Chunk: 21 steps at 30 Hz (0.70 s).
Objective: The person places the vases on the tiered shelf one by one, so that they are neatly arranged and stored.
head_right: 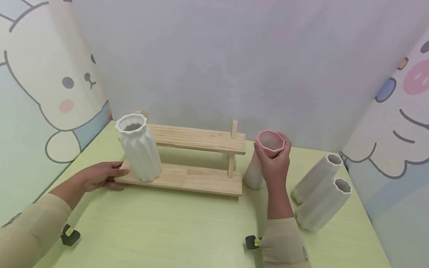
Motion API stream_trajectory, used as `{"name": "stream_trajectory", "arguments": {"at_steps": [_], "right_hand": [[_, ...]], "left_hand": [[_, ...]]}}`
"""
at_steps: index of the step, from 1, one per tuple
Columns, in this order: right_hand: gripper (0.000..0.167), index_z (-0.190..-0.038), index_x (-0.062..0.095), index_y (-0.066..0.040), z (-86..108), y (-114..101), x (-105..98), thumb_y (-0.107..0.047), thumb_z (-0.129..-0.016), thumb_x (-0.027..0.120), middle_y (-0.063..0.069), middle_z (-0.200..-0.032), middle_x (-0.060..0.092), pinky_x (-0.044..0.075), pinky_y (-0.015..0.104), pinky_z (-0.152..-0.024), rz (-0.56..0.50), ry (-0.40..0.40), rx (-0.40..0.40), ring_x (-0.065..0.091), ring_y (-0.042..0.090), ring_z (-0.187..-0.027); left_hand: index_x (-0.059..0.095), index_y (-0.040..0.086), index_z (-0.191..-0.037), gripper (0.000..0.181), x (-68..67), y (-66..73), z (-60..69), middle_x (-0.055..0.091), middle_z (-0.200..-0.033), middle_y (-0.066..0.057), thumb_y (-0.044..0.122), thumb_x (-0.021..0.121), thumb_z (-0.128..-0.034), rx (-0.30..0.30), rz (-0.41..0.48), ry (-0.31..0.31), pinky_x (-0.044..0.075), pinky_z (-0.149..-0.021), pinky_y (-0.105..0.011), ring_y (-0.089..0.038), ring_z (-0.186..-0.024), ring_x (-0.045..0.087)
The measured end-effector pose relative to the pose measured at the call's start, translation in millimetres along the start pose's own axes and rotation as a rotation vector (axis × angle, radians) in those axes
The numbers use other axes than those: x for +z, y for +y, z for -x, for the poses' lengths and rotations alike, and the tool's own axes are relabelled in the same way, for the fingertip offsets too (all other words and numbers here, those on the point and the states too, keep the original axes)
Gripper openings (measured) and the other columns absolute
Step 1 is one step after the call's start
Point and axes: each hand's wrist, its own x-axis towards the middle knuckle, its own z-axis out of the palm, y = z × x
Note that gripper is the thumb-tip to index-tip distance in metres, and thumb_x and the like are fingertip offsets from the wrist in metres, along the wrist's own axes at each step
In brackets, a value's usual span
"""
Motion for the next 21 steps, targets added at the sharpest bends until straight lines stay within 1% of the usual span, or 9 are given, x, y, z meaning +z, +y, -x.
{"name": "stream_trajectory", "arguments": {"at_steps": [3, 7, 14, 19, 21], "right_hand": [[0.077, -0.144, 0.039, -0.028, 1.0, -4, -3, -0.031, -0.079, 0.082, 0.003, -0.133, 0.051, 0.05, 0.021, -0.087, -0.014, 0.024, -0.008, 0.05, 0.015, -0.115], [0.077, -0.143, 0.041, -0.027, 2.1, -11, -6, -0.029, -0.079, 0.082, 0.001, -0.13, 0.051, 0.051, 0.019, -0.085, -0.024, 0.037, -0.013, 0.05, 0.015, -0.114], [0.075, -0.142, 0.041, -0.028, 5.1, -26, -10, -0.029, -0.079, 0.082, -0.001, -0.13, 0.05, 0.051, 0.018, -0.082, -0.034, 0.04, -0.026, 0.049, 0.016, -0.114], [0.074, -0.141, 0.042, -0.026, 8.9, -38, -14, -0.026, -0.078, 0.083, -0.001, -0.129, 0.051, 0.052, 0.018, -0.081, -0.061, 0.037, -0.043, 0.05, 0.017, -0.113], [0.074, -0.141, 0.043, -0.026, 10.5, -43, -15, -0.025, -0.078, 0.083, -0.001, -0.129, 0.051, 0.053, 0.019, -0.081, -0.07, 0.031, -0.054, 0.05, 0.018, -0.114]], "left_hand": [[0.0, 0.006, -0.157, 0.092, 0.3, 0.1, 0.2, 0.011, -0.159, -0.03, 0.034, 0.063, -0.097, 0.001, 0.003, -0.006, 0.059, -0.089, -0.036, -0.024, -0.099, 0.07], [0.0, 0.006, -0.157, 0.091, 0.5, 0.1, 0.2, 0.016, -0.157, -0.03, 0.033, 0.063, -0.0973, 0.002, 0.014, -0.011, 0.059, -0.09, -0.037, -0.021, -0.1, 0.069], [0.0, 0.006, -0.157, 0.091, 0.0, -0.3, -0.3, 0.02, -0.156, -0.03, 0.033, 0.063, -0.0972, 0.005, 0.02, -0.01, 0.058, -0.09, -0.038, -0.021, -0.101, 0.068], [0.001, 0.006, -0.158, 0.091, 0.3, -0.6, -0.4, 0.022, -0.156, -0.029, 0.032, 0.064, -0.097, 0.0, 0.028, -0.011, 0.058, -0.09, -0.038, -0.018, -0.102, 0.067], [0.0, 0.006, -0.157, 0.091, 0.8, -0.7, -0.1, 0.021, -0.156, -0.03, 0.032, 0.063, -0.0972, 0.001, 0.022, -0.014, 0.058, -0.09, -0.038, -0.017, -0.102, 0.067]]}}
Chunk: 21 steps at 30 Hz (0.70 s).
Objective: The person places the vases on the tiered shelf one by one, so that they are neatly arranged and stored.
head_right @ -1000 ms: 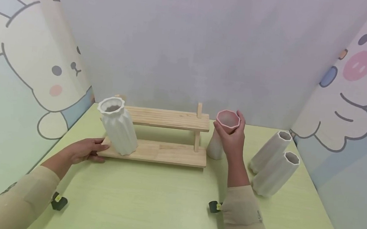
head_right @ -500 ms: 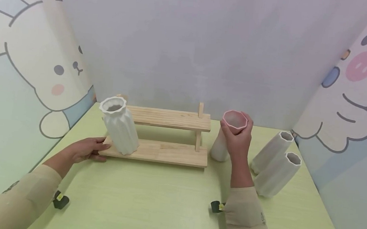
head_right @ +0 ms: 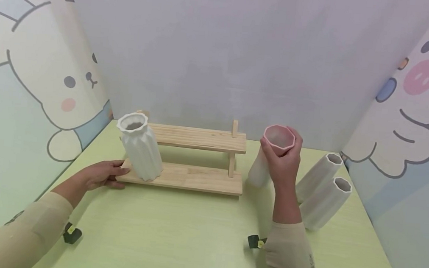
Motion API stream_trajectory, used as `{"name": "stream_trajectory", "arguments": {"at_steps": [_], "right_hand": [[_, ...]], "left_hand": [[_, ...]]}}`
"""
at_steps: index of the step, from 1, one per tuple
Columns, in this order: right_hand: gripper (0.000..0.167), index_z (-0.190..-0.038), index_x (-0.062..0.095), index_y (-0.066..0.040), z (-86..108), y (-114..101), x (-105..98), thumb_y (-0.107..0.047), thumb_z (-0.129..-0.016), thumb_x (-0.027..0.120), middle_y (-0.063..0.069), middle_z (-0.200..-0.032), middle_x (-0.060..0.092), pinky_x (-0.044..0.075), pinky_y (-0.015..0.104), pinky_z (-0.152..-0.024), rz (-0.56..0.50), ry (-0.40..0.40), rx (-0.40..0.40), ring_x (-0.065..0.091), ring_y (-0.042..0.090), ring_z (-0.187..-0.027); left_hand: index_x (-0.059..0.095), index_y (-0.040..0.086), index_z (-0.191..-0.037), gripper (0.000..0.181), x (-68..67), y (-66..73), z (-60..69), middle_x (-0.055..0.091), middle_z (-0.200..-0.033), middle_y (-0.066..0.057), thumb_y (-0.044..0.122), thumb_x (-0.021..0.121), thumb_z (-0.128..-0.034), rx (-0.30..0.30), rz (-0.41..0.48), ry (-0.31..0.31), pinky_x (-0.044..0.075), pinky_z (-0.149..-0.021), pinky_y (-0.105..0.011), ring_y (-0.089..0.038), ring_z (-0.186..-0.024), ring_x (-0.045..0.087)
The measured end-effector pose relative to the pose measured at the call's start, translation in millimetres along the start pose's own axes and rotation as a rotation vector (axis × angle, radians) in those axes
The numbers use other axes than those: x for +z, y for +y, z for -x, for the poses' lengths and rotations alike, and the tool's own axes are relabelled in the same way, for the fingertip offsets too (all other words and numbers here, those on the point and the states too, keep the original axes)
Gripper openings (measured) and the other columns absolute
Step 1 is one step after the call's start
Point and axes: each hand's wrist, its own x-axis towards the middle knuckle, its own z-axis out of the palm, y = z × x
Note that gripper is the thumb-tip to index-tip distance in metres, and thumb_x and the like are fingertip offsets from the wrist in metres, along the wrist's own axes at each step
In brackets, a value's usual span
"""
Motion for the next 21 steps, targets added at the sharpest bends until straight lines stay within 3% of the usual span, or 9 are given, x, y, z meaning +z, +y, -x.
{"name": "stream_trajectory", "arguments": {"at_steps": [5, 14, 21], "right_hand": [[0.072, -0.14, 0.044, -0.024, 3.4, -11, -3, -0.022, -0.079, 0.082, 0.0, -0.128, 0.053, 0.053, 0.019, -0.08, -0.005, -0.022, -0.045, 0.051, 0.019, -0.113], [0.07, -0.137, 0.048, -0.019, 12.5, -30, -6, -0.012, -0.076, 0.082, 0.004, -0.124, 0.055, 0.054, 0.018, -0.077, -0.088, -0.042, -0.107, 0.053, 0.022, -0.109], [0.069, -0.138, 0.048, -0.019, 23.2, -46, -5, -0.009, -0.077, 0.08, 0.005, -0.126, 0.055, 0.055, 0.018, -0.077, -0.12, -0.091, -0.098, 0.053, 0.023, -0.11]], "left_hand": [[-0.001, 0.005, -0.157, 0.092, 1.1, 1.2, 1.0, 0.017, -0.157, -0.03, 0.032, 0.063, -0.0972, -0.002, -0.003, -0.001, 0.059, -0.089, -0.037, -0.016, -0.101, 0.067], [0.001, 0.006, -0.157, 0.091, -0.3, 0.4, -0.4, 0.025, -0.153, -0.03, 0.032, 0.064, -0.0969, -0.002, -0.007, 0.016, 0.059, -0.088, -0.036, -0.018, -0.098, 0.068], [-0.002, 0.005, -0.156, 0.091, 0.2, 1.4, 1.5, 0.017, -0.156, -0.032, 0.033, 0.062, -0.0981, 0.006, -0.021, -0.014, 0.059, -0.088, -0.036, -0.021, -0.097, 0.069]]}}
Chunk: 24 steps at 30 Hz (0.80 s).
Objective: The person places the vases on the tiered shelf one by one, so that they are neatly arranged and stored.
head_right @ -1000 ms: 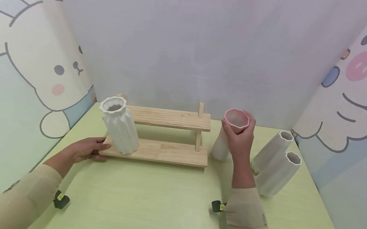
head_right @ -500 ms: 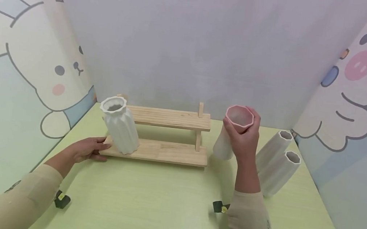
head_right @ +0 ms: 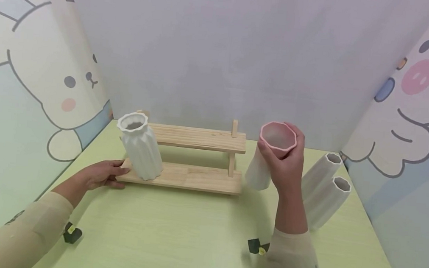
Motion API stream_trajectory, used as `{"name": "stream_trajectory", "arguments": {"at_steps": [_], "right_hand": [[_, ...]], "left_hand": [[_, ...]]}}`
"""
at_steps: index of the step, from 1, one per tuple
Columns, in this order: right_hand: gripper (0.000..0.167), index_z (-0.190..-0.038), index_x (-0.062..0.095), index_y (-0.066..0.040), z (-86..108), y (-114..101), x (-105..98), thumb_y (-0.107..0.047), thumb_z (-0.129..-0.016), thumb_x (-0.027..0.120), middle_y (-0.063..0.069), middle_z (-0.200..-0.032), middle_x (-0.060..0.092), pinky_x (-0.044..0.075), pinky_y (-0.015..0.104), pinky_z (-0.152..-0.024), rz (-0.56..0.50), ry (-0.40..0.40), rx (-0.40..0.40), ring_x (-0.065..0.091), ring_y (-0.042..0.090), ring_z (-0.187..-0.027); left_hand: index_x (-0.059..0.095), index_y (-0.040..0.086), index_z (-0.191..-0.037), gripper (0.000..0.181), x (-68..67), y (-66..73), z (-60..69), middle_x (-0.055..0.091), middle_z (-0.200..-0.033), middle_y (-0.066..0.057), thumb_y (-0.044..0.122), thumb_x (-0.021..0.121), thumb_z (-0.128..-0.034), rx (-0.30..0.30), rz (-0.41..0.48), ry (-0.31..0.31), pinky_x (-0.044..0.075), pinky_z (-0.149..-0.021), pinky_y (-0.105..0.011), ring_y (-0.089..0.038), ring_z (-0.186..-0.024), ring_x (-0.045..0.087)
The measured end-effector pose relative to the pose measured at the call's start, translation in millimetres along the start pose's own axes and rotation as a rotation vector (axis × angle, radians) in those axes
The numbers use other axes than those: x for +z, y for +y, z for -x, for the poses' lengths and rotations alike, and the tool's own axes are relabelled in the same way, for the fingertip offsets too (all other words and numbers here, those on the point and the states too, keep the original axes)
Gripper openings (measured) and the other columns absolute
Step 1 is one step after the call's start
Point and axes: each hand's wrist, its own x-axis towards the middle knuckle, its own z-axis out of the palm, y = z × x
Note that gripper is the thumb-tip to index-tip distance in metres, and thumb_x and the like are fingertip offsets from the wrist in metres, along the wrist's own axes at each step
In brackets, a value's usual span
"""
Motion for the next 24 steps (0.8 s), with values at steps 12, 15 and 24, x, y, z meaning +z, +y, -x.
{"name": "stream_trajectory", "arguments": {"at_steps": [12, 15, 24], "right_hand": [[0.065, -0.137, 0.049, -0.014, 12.2, -12, 15, 0.002, -0.08, 0.074, 0.008, -0.121, 0.057, 0.056, 0.02, -0.078, -0.077, -0.118, 0.001, 0.054, 0.024, -0.105], [0.066, -0.138, 0.048, -0.015, 15.3, -11, 20, 0.001, -0.08, 0.074, 0.008, -0.121, 0.056, 0.056, 0.02, -0.078, -0.06, -0.153, 0.004, 0.055, 0.024, -0.104], [0.069, -0.141, 0.043, -0.014, 22.5, -3, 35, 0.004, -0.081, 0.072, 0.006, -0.123, 0.055, 0.056, 0.02, -0.08, -0.041, -0.251, 0.042, 0.055, 0.023, -0.105]], "left_hand": [[-0.001, 0.006, -0.157, 0.09, 4.0, -1.9, -1.0, 0.023, -0.154, -0.031, 0.032, 0.062, -0.0978, -0.009, 0.01, 0.017, 0.059, -0.088, -0.037, -0.022, -0.099, 0.068], [0.0, 0.006, -0.157, 0.091, 3.6, -3.1, -0.2, 0.027, -0.152, -0.031, 0.032, 0.063, -0.0972, -0.014, 0.02, 0.027, 0.059, -0.088, -0.037, -0.023, -0.099, 0.068], [0.007, 0.007, -0.158, 0.088, 0.0, -2.5, -1.5, 0.047, -0.139, -0.024, 0.035, 0.063, -0.0971, 0.002, -0.008, 0.03, 0.059, -0.089, -0.038, -0.024, -0.101, 0.068]]}}
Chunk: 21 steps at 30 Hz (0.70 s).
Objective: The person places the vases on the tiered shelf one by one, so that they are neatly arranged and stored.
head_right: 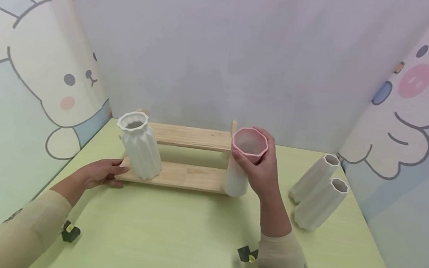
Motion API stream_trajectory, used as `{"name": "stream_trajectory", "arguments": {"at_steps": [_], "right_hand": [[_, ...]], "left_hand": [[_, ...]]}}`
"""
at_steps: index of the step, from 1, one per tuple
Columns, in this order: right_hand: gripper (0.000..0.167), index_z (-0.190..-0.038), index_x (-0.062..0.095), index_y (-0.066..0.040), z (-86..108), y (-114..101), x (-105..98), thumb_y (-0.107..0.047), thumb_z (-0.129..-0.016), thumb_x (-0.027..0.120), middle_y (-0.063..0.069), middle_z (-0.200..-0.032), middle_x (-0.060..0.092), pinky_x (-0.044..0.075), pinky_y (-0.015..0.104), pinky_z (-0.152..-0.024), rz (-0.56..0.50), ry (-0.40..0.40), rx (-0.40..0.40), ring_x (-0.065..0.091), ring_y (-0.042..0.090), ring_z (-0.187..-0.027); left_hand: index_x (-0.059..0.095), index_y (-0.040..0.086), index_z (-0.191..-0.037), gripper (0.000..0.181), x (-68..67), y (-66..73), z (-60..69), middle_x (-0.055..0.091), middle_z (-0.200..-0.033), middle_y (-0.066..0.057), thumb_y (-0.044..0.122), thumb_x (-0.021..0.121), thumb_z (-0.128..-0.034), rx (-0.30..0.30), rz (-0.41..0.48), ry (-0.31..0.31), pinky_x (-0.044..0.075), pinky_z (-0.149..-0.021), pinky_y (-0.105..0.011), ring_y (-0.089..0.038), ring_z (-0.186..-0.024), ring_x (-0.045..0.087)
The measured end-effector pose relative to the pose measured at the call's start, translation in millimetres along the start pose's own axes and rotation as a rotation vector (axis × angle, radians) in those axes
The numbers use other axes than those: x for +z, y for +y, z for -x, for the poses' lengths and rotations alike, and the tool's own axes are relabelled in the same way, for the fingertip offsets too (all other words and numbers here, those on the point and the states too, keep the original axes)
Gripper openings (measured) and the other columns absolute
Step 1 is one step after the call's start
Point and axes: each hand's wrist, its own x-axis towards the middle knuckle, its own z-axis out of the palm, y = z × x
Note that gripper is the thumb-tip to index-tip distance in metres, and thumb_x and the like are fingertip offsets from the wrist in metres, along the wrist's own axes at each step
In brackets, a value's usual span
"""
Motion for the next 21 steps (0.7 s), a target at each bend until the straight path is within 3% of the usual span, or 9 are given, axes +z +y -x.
{"name": "stream_trajectory", "arguments": {"at_steps": [6, 14, 21], "right_hand": [[0.071, -0.143, 0.04, -0.014, -4.3, 7, 10, 0.0, -0.082, 0.074, 0.006, -0.126, 0.054, 0.056, 0.021, -0.083, 0.013, -0.081, 0.005, 0.055, 0.023, -0.108], [0.074, -0.144, 0.037, -0.018, -14.4, 14, 20, -0.009, -0.083, 0.078, 0.008, -0.128, 0.053, 0.056, 0.022, -0.083, 0.09, -0.174, 0.043, 0.055, 0.022, -0.11], [0.073, -0.144, 0.037, -0.017, -23.6, 19, 30, -0.013, -0.084, 0.078, 0.009, -0.129, 0.053, 0.056, 0.022, -0.084, 0.094, -0.225, 0.049, 0.055, 0.023, -0.111]], "left_hand": [[0.005, 0.008, -0.158, 0.087, 0.0, 1.4, -0.8, 0.038, -0.147, -0.029, 0.034, 0.062, -0.098, -0.004, 0.008, -0.008, 0.059, -0.09, -0.038, -0.02, -0.102, 0.068], [0.005, 0.008, -0.158, 0.085, -0.3, 1.5, 0.2, 0.042, -0.143, -0.027, 0.032, 0.061, -0.0986, -0.01, 0.009, -0.006, 0.059, -0.089, -0.038, -0.02, -0.1, 0.068], [0.003, 0.007, -0.158, 0.086, 0.1, 3.8, 2.2, 0.029, -0.152, -0.03, 0.032, 0.06, -0.0989, -0.014, 0.004, -0.014, 0.058, -0.09, -0.038, -0.02, -0.105, 0.066]]}}
